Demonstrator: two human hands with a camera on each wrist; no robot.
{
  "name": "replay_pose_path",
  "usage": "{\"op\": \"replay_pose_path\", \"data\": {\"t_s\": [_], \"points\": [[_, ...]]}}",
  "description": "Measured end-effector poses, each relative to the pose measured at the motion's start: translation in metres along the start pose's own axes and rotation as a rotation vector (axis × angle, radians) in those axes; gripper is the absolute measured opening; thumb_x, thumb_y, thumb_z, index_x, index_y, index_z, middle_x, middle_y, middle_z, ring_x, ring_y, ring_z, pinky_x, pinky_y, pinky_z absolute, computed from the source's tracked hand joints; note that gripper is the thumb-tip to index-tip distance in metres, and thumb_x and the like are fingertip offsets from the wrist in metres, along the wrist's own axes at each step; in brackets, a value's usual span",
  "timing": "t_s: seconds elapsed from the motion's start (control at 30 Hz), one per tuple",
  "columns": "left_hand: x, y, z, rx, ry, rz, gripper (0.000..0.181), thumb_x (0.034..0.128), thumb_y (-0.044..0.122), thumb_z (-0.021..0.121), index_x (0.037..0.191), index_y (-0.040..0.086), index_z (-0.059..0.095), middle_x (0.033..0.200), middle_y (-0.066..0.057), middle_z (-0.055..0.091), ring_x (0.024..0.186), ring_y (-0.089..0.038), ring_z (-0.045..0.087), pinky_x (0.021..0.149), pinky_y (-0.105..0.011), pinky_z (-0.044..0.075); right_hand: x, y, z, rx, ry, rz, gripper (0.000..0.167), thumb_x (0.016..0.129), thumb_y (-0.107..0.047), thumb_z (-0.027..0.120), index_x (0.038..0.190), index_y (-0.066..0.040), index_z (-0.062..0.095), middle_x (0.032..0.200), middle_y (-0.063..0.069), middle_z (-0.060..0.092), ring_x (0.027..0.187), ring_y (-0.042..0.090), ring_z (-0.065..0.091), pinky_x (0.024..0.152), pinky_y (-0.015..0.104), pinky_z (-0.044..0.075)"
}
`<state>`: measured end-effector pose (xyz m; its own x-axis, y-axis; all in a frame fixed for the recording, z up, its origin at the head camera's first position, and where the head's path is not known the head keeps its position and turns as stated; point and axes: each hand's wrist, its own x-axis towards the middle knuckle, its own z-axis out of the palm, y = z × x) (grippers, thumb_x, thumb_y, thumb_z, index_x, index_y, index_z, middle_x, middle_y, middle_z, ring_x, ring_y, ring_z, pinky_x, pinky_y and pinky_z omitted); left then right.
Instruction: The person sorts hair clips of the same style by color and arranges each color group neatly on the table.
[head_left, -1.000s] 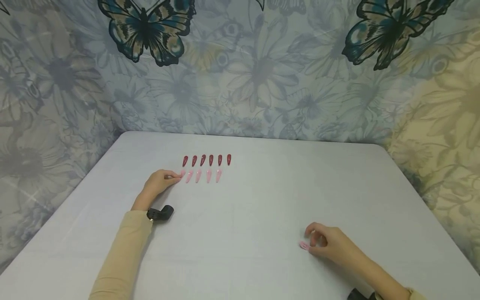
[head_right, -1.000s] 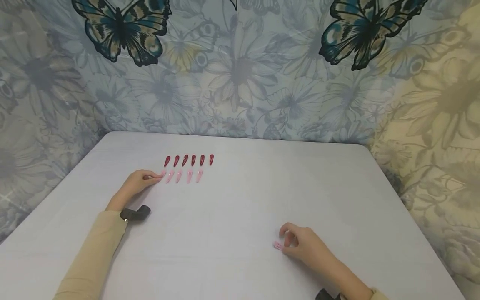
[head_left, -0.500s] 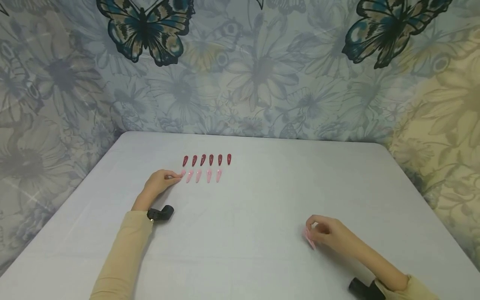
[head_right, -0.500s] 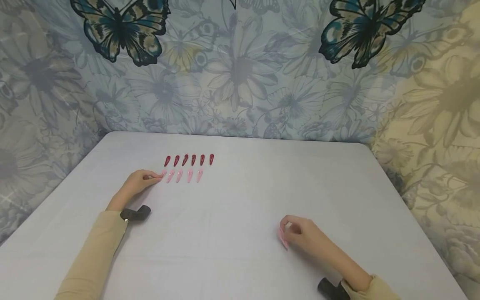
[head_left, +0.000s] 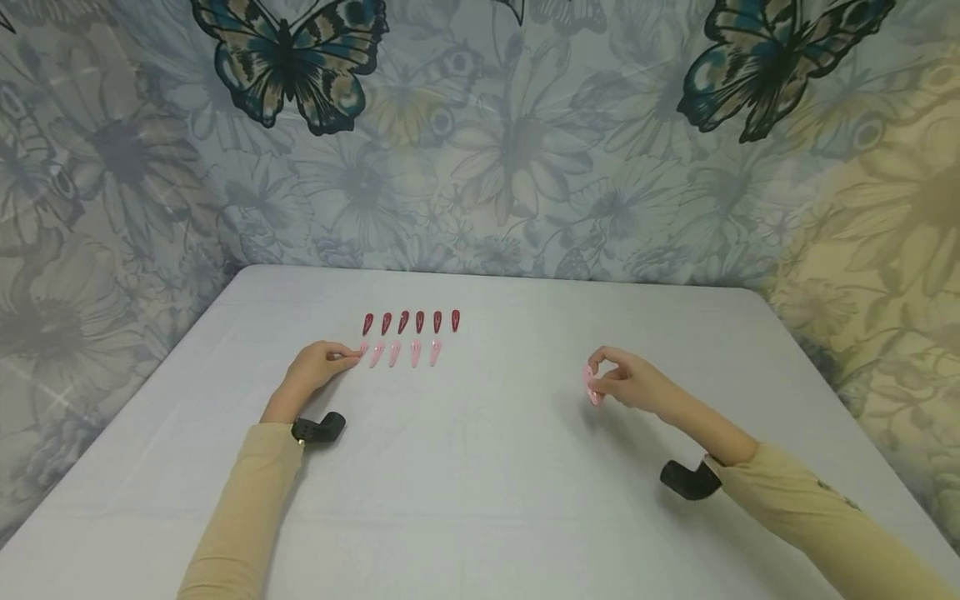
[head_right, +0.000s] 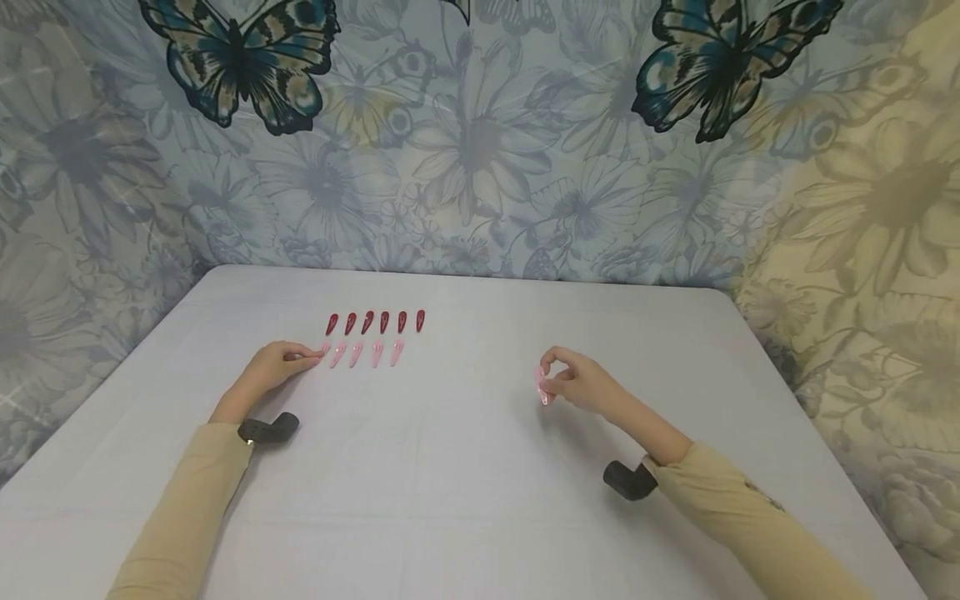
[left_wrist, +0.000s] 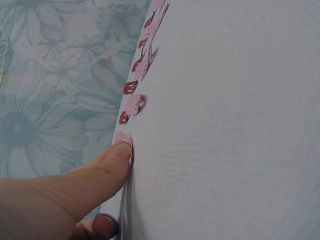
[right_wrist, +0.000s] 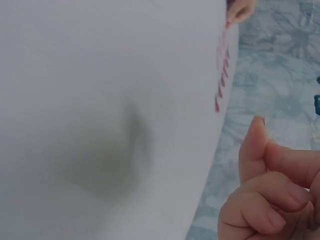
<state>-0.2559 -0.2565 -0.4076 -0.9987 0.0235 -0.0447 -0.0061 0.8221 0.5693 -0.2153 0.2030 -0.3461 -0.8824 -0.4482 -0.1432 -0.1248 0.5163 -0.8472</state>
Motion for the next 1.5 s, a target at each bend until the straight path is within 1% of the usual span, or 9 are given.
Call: {"op": "replay_pose_path", "data": {"t_s": [0.13,0.33,0.4,0.57,0.77,0.9,1.2,1.4,1.5], "points": [[-0.001,-0.001,-0.001,-0.005,0.002,0.001,0.027,0.0861,0.025,0.061,0.098,0.001,0.067,0.110,-0.025,0.054,0.096,-0.037,0.048,0.081,-0.049,0.038,0.027,-0.010,-0.001,0.050,-0.008,0.027,0.011,0.090,-0.007,0.053,0.095,-0.002,0.045,0.071,0.008,0.062,0.044,0.008,0.024,0.042,0.021,0.022],[-0.001,-0.002,-0.001,-0.009,0.000,-0.010,0.030,0.0857,0.028,0.061,0.099,0.001,0.067,0.106,-0.023,0.055,0.088,-0.031,0.048,0.076,-0.045,0.039,0.065,-0.015,0.016,0.143,-0.185,0.095,0.010,0.088,-0.005,0.055,0.092,-0.002,0.046,0.075,0.010,0.063,0.043,0.009,0.021,0.041,0.021,0.019],[0.000,-0.001,0.000,-0.006,0.004,-0.007,0.030,0.0859,0.028,0.061,0.099,0.001,0.068,0.107,-0.023,0.055,0.089,-0.032,0.049,0.077,-0.045,0.039,0.076,-0.017,0.025,0.139,-0.205,0.120,0.011,0.087,-0.005,0.056,0.092,-0.001,0.047,0.076,0.010,0.064,0.043,0.010,0.021,0.041,0.021,0.019],[0.000,0.001,0.001,-0.012,-0.001,-0.008,0.029,0.0855,0.026,0.062,0.100,0.002,0.068,0.113,-0.025,0.053,0.097,-0.035,0.048,0.081,-0.048,0.038,0.102,-0.021,0.050,0.149,-0.125,0.153,0.012,0.084,-0.005,0.060,0.091,-0.004,0.050,0.075,0.009,0.064,0.042,0.010,0.021,0.040,0.022,0.018],[0.001,0.000,0.002,0.003,0.001,-0.014,0.028,0.0847,0.025,0.063,0.101,0.002,0.068,0.115,-0.025,0.052,0.102,-0.037,0.047,0.084,-0.049,0.037,0.127,-0.023,0.077,0.303,-0.041,0.171,0.014,0.079,-0.002,0.063,0.087,-0.005,0.052,0.074,0.007,0.063,0.042,0.008,0.021,0.039,0.021,0.020],[0.002,-0.001,0.001,0.000,0.012,-0.014,0.028,0.0843,0.025,0.063,0.101,0.003,0.068,0.116,-0.024,0.052,0.104,-0.038,0.046,0.085,-0.050,0.036,0.143,-0.024,0.087,0.346,0.024,0.188,0.014,0.078,-0.001,0.065,0.083,-0.006,0.052,0.071,0.005,0.062,0.041,0.007,0.021,0.038,0.020,0.019],[0.000,-0.001,0.002,-0.023,0.053,0.001,0.026,0.0841,0.025,0.064,0.101,0.005,0.069,0.110,-0.022,0.056,0.089,-0.031,0.050,0.077,-0.045,0.039,0.171,-0.020,0.104,0.117,0.204,0.194,0.018,0.070,-0.004,0.072,0.072,-0.009,0.055,0.066,-0.001,0.049,0.039,0.007,0.025,0.038,0.021,0.024],[0.001,-0.003,0.003,-0.019,0.057,-0.017,0.027,0.0842,0.026,0.063,0.101,0.005,0.069,0.104,-0.020,0.058,0.082,-0.028,0.049,0.071,-0.041,0.040,0.173,-0.025,0.114,-0.047,0.237,0.095,0.019,0.070,-0.010,0.074,0.070,-0.009,0.054,0.065,-0.002,0.047,0.053,0.011,0.037,0.046,0.022,0.031],[0.002,-0.005,0.003,-0.020,0.054,-0.013,0.028,0.0840,0.027,0.063,0.101,0.005,0.069,0.103,-0.019,0.058,0.080,-0.026,0.047,0.069,-0.040,0.040,0.173,-0.029,0.115,-0.123,0.243,0.087,0.020,0.070,-0.011,0.075,0.069,-0.008,0.055,0.064,-0.001,0.048,0.058,0.012,0.039,0.051,0.022,0.032]]}}
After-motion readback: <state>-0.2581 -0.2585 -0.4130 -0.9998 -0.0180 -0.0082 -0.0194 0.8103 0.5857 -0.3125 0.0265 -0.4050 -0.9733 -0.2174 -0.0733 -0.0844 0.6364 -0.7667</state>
